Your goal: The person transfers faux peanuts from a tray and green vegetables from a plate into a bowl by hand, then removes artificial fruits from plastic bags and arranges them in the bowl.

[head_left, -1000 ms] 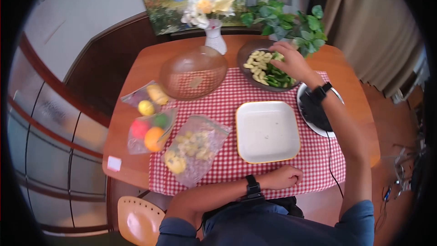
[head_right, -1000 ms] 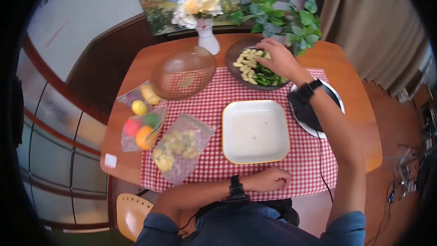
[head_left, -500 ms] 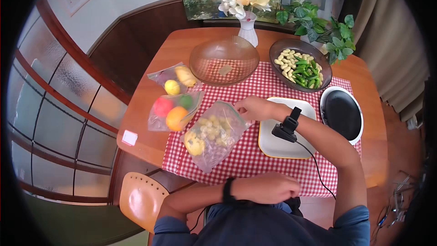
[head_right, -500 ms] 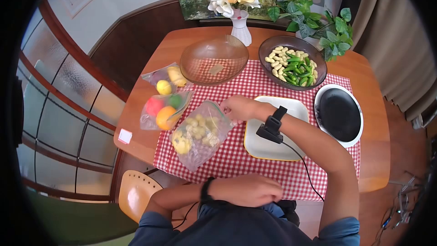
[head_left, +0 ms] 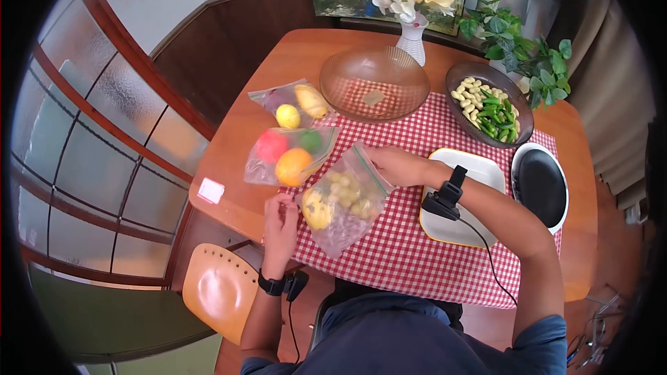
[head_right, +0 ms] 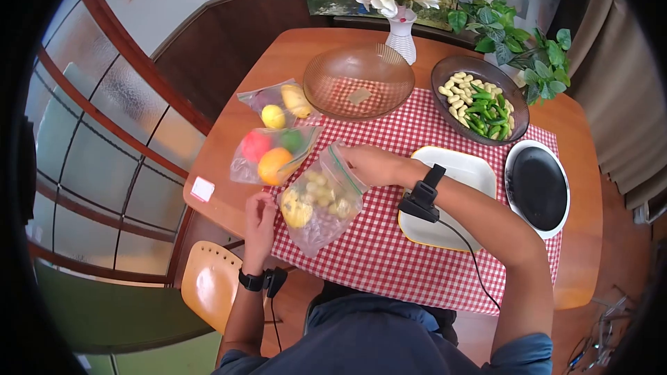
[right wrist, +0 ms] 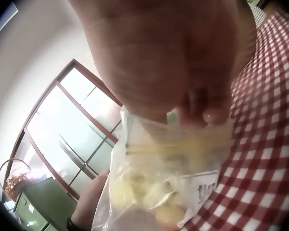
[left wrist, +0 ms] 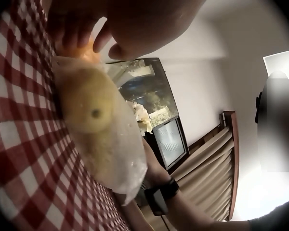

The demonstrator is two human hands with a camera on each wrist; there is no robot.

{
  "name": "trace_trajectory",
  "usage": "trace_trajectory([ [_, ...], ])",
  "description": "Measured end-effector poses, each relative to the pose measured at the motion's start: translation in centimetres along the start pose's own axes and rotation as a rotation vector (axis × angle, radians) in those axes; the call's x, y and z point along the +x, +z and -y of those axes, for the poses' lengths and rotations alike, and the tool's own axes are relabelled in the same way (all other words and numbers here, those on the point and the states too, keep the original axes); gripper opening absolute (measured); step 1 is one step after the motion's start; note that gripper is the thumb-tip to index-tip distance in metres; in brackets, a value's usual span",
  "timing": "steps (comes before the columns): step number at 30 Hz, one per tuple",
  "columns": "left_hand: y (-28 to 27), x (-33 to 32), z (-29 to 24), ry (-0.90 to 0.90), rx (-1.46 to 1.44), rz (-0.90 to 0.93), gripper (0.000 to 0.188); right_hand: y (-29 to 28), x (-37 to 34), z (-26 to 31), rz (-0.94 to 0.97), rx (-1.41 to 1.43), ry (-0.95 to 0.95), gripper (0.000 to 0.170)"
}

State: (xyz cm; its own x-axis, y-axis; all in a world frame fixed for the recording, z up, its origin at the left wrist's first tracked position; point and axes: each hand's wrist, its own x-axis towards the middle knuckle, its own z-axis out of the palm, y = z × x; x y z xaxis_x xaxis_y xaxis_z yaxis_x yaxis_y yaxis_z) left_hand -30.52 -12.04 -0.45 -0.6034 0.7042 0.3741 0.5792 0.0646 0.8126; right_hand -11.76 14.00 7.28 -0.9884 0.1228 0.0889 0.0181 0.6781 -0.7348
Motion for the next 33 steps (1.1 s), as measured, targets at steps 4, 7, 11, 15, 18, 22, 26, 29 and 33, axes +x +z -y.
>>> trace_trajectory([
  [4,-0.5,0.5,-5.0,-0.263,0.003,0.22,0.027,1.1,1.6,-1.2,0.245,0.112,0.034,0.038],
  [7,-0.2,0.3,-3.4,-0.265,-0.099,0.239,0.026,0.5,1.9,0.3,0.295,-0.06,-0.16,0.043],
  [11,0.5,0.1,-1.6,-0.291,-0.315,0.253,0.023,2.4,2.0,-1.0,0.074,-0.291,-0.28,0.048],
  [15,0.3,0.0,-0.5,-0.273,-0.384,0.206,0.021,3.8,1.9,-1.3,0.028,-0.153,-0.289,0.046],
  [18,0.5,0.1,-1.1,-0.265,-0.441,0.12,0.02,3.0,1.1,-0.6,0.062,0.058,-0.096,0.043],
  [22,0.5,0.3,-0.7,-0.228,-0.458,0.008,0.019,4.2,1.4,-2.5,0.038,0.292,-0.089,0.047],
  [26,0.9,0.3,-1.2,-0.2,-0.532,-0.024,0.018,4.3,0.9,-2.3,0.23,0.303,-0.082,0.05],
  [29,1.2,0.5,-0.7,-0.226,-0.545,-0.006,0.018,4.7,0.4,-1.3,0.21,0.058,-0.099,0.052],
  [33,0.9,0.8,-0.9,-0.258,-0.518,-0.023,0.017,3.6,0.6,0.4,0.264,0.181,-0.1,0.054],
])
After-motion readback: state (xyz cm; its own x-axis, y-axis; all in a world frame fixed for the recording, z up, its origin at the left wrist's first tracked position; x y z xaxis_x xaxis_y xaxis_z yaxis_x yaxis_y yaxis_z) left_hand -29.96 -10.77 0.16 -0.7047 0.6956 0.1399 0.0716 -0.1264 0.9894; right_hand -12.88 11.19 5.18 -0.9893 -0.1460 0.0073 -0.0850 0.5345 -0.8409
